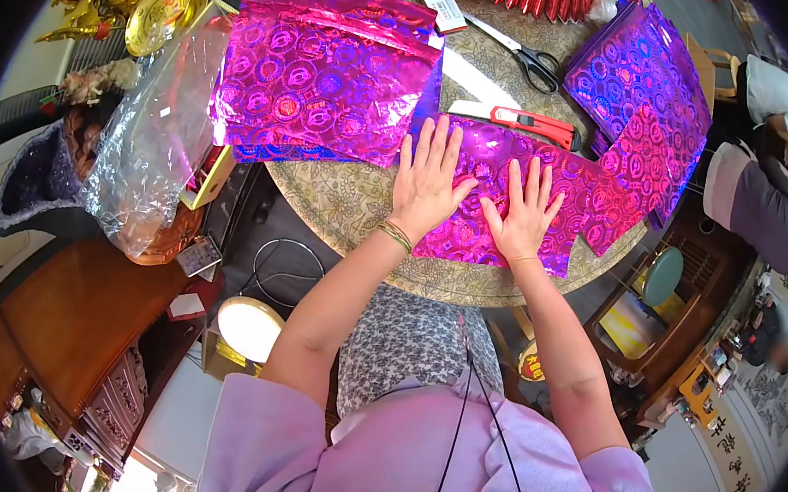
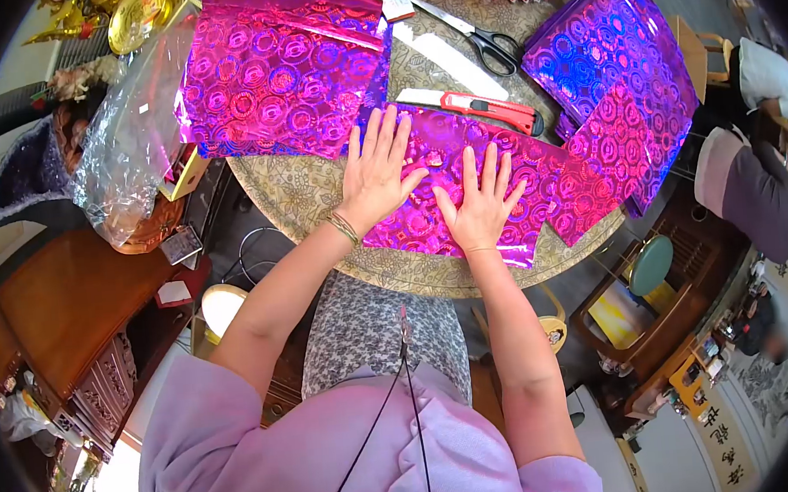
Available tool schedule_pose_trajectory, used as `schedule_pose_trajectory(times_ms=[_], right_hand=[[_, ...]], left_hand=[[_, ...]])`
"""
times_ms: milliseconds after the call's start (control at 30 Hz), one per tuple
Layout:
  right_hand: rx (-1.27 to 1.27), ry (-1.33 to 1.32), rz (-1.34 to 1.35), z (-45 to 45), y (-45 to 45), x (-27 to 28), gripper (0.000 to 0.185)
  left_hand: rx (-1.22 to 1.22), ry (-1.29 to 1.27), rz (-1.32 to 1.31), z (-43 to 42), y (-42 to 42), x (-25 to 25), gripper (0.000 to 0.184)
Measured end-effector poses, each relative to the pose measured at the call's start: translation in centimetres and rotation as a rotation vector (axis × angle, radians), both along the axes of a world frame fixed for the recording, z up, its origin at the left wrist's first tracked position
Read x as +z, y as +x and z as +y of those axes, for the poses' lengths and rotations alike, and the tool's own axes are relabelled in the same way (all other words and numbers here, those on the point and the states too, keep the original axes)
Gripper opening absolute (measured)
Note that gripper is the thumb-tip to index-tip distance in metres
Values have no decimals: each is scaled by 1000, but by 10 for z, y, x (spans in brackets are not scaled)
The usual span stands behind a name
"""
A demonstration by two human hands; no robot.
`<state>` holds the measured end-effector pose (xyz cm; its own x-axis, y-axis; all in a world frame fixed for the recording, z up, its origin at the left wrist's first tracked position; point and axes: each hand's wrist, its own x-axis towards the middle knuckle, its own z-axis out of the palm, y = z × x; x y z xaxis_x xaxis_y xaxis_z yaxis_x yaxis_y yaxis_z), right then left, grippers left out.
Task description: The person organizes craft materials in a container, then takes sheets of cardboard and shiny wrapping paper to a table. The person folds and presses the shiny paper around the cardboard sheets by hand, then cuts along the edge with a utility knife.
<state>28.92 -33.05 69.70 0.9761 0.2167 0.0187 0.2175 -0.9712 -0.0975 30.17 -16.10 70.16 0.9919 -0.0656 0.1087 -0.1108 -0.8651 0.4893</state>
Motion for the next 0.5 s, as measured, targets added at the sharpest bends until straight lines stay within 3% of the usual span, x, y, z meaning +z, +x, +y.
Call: schedule_pose_trajectory(times_ms=[167,233,400,500], right_hand=[[2,11,-1,-1,3,-3,73],[8,42,-47,-1,0,-2,71],[5,39,-109,-1,0,-9,68],[-4,30,-122,-1,-1,-10,69]], left_hand=[[65,32,-35,8,-3,21,58],[293,-627,109,22,-23,40,38],[401,-555,605,41,-70,43,23],[333,-464,654,38,-84,39,23]])
